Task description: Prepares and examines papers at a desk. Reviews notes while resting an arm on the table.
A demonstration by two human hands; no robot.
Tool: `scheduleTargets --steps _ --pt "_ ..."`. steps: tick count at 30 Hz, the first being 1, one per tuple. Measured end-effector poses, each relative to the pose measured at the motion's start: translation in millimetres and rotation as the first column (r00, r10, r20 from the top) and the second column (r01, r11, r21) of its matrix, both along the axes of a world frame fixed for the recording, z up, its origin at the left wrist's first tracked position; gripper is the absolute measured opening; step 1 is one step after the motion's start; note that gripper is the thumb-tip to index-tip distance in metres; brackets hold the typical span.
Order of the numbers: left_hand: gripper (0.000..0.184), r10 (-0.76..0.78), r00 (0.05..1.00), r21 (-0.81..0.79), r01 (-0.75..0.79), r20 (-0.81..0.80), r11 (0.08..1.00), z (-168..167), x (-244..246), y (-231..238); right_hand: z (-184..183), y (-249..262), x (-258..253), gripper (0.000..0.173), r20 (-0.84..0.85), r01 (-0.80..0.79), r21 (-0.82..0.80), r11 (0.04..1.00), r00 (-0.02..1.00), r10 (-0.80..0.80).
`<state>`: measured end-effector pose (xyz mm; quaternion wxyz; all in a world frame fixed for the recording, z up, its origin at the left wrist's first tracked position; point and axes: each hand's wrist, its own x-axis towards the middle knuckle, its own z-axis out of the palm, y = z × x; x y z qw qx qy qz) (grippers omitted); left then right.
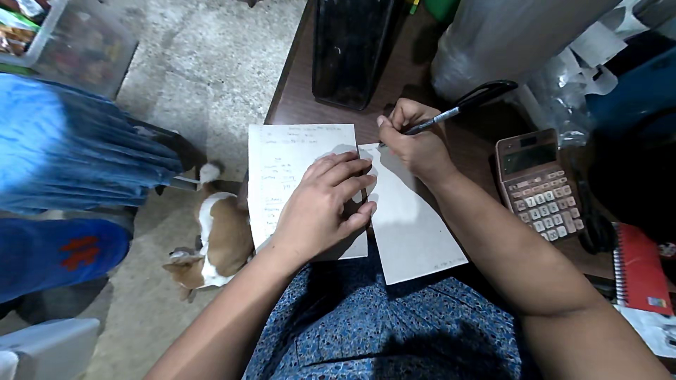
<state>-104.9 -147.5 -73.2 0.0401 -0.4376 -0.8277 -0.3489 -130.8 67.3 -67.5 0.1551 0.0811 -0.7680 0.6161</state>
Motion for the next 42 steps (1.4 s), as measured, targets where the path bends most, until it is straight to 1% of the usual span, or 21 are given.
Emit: scheduleTargets --steps 8,13,27,31,36,42 --pt "0.038 -0.002 1.000 -0.009 0.002 0.005 1.000 -0.7 -0.3 0.2 -0.3 0.4 -0.2 0.033 -0.008 0.015 0.009 1.000 1.000 -0.015" --pt "0.037 -0.004 1.000 -0.008 0.004 -0.002 1.000 -1.0 -0.5 0.9 0.4 -1.1 0.0 0.034 -0.008 0.007 -0.032 0.999 1.000 -0.007" --pt "0.037 0.003 1.000 -0.001 -0.003 0.007 1.000 -1.1 -0.2 0.2 0.0 -0.9 -0.5 0.034 -0.006 0.029 -0.021 0.999 1.000 -0.030" --pt "0.036 0.005 1.000 0.006 -0.005 -0.005 1.000 -1.2 -0.2 0.4 0.5 0.3 0.1 0.034 -0.020 0.035 0.015 0.999 0.999 -0.034" --pt "0.033 0.018 1.000 0.008 -0.018 -0.009 1.000 -1.1 0.2 1.6 -1.4 -0.7 0.4 0.033 -0.083 0.051 0.036 0.998 0.995 -0.047" --pt "0.033 0.011 1.000 -0.003 -0.011 -0.002 1.000 -0.3 0.3 2.9 -1.1 0.9 1.6 0.034 -0.099 0.064 0.081 0.995 0.994 -0.056"
